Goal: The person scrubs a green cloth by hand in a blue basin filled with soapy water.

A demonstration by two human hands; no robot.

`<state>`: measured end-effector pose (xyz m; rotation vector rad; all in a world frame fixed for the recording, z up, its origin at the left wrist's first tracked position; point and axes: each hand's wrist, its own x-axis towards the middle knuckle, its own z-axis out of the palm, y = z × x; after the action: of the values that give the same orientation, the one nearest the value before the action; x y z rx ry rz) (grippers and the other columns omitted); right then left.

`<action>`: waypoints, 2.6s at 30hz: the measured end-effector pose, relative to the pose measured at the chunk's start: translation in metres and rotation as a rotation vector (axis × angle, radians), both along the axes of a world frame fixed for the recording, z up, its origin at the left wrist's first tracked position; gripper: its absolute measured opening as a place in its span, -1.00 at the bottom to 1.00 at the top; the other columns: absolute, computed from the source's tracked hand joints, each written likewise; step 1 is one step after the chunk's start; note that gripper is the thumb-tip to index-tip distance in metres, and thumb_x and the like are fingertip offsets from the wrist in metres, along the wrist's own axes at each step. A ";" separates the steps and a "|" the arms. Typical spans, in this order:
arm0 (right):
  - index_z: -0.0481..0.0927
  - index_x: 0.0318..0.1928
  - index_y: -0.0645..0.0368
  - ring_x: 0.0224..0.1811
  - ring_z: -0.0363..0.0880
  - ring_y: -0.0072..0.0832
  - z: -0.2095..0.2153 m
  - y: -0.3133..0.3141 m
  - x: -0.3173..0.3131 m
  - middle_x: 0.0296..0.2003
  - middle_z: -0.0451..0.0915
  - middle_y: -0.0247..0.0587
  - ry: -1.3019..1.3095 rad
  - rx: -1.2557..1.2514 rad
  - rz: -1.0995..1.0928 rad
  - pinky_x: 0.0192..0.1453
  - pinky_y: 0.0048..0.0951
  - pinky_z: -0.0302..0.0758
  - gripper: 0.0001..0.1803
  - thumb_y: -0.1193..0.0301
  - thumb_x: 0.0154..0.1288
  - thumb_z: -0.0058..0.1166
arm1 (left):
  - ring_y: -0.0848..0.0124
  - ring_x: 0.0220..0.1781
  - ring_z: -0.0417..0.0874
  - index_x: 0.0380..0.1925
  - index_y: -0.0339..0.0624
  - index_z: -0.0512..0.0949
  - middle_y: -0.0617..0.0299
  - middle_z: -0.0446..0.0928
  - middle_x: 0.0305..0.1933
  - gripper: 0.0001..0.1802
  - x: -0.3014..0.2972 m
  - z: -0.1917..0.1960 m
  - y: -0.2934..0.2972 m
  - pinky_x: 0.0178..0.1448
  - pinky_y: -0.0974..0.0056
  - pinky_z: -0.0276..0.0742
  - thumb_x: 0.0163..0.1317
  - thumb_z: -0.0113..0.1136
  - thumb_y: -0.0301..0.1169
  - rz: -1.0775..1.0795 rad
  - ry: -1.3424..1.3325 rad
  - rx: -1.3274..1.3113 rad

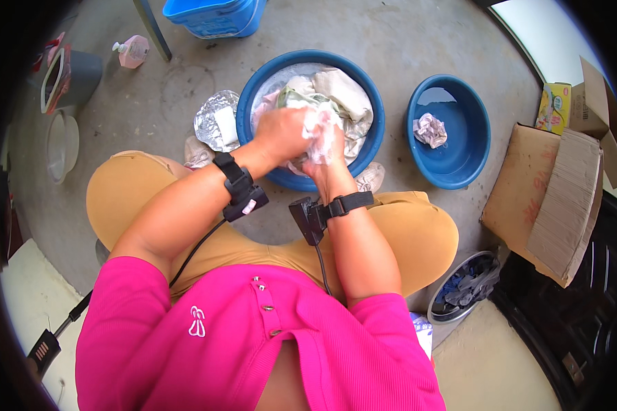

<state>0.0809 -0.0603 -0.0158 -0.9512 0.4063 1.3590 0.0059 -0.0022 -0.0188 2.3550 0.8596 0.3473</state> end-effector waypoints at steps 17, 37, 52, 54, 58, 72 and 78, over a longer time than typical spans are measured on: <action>0.48 -0.20 0.17 -0.29 0.54 -0.42 -0.013 -0.005 0.012 -0.31 0.55 -0.22 -0.239 0.126 -0.035 -0.20 -0.40 0.51 -0.80 0.38 0.22 -0.13 | 0.06 -0.03 0.48 0.08 -0.18 0.24 -0.14 0.44 -0.06 -0.50 0.003 -0.011 0.003 0.01 0.12 0.38 0.19 -0.04 -0.18 0.046 -0.151 -0.474; 0.50 -0.19 0.13 -0.22 0.53 -0.34 0.045 -0.009 0.004 -0.28 0.55 -0.18 -0.054 0.381 -0.019 -0.15 -0.37 0.50 -0.71 0.34 0.29 -0.33 | 0.55 -0.30 0.37 -0.29 -0.22 0.41 0.35 0.37 -0.40 -0.85 -0.004 0.072 0.006 -0.14 0.44 0.33 0.14 -0.11 -0.49 0.108 -0.726 -1.023; 0.50 -0.35 0.15 -0.40 0.53 -0.36 -0.016 0.002 -0.002 -0.44 0.56 -0.23 -0.013 0.246 -0.125 -0.27 -0.33 0.46 -0.63 0.09 0.27 -0.12 | -0.09 -0.28 0.54 -0.19 -0.20 0.33 -0.16 0.51 -0.29 -0.57 -0.001 0.028 -0.012 -0.25 -0.04 0.44 0.11 -0.02 -0.08 0.146 -0.057 -0.248; 0.51 -0.34 0.13 -0.40 0.53 -0.39 -0.051 0.004 -0.001 -0.44 0.56 -0.26 -0.045 0.216 -0.166 -0.30 -0.37 0.44 -0.72 0.19 0.27 -0.10 | -0.08 -0.32 0.55 -0.23 -0.19 0.37 -0.15 0.53 -0.39 -0.59 -0.002 0.029 -0.011 -0.29 -0.04 0.44 0.10 -0.02 -0.07 0.102 -0.061 -0.251; 0.51 -0.34 0.11 -0.43 0.50 -0.44 -0.068 0.003 -0.001 -0.45 0.54 -0.27 -0.163 0.079 -0.156 -0.39 -0.41 0.40 -0.83 0.31 0.24 -0.09 | -0.09 -0.32 0.54 -0.32 -0.17 0.49 -0.09 0.54 -0.38 -0.65 0.002 0.020 -0.004 -0.28 0.02 0.46 0.17 -0.06 -0.11 0.078 -0.058 -0.220; 0.45 -0.56 0.13 -0.57 0.24 -0.67 0.091 -0.008 0.009 -0.62 0.37 -0.48 -0.755 0.135 -0.167 -0.49 -0.53 0.25 -0.61 0.13 0.28 -0.07 | 0.46 -0.18 0.47 -0.20 -0.26 0.51 0.18 0.54 -0.20 -0.70 -0.030 0.043 0.022 -0.08 0.36 0.38 0.23 0.02 -0.25 -0.404 0.066 -0.780; 0.45 -0.25 0.22 -0.29 0.38 -0.50 0.081 -0.011 0.010 -0.33 0.48 -0.27 -1.100 0.259 0.204 -0.17 -0.47 0.35 -0.83 0.37 0.27 -0.12 | 0.42 -0.13 0.52 -0.12 -0.21 0.44 0.24 0.50 -0.16 -0.73 -0.029 0.065 0.023 -0.08 0.36 0.43 0.17 0.06 -0.41 0.014 -0.754 -1.456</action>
<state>0.0905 -0.0717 0.0655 -1.3723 -0.6970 0.8458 -0.0233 0.0208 0.0462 0.7573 0.4373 0.3724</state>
